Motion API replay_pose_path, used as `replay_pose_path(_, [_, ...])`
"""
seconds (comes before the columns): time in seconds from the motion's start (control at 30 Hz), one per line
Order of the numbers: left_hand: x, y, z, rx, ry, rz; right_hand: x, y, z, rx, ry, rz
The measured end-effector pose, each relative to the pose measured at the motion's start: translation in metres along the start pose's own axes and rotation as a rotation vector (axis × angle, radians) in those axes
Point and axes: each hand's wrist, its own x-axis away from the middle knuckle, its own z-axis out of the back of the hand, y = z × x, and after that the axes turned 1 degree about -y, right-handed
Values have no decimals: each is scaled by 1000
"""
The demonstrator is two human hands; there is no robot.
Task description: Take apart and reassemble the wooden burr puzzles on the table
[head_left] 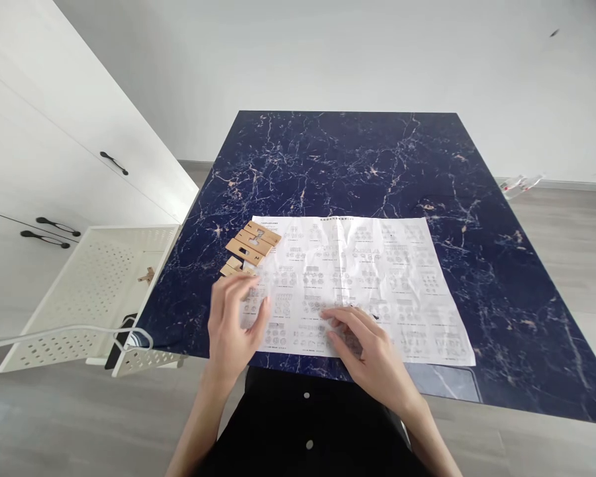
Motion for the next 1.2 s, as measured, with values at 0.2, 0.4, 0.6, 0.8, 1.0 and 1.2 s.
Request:
replay_pose_path(0.2, [7, 10, -3, 207, -446, 72, 3, -5, -3, -15, 15, -14])
replay_pose_path(0.4, [2, 8, -7, 302, -570, 244, 3, -5, 0, -53, 21, -44])
replay_pose_path(0.6, [-3, 4, -5, 393, -553, 362, -3, -1, 5, -49, 63, -88])
replay_pose_path(0.8, [-2, 2, -6, 379, -557, 381, -1, 3, -4, 8, 97, -80])
replay_pose_path(1.0, [1, 1, -7, 369, -558, 381, -2, 3, -5, 21, 95, -70])
replay_pose_path(1.2, [-1, 2, -7, 369, -558, 369, -4, 1, -4, 0, 92, -70])
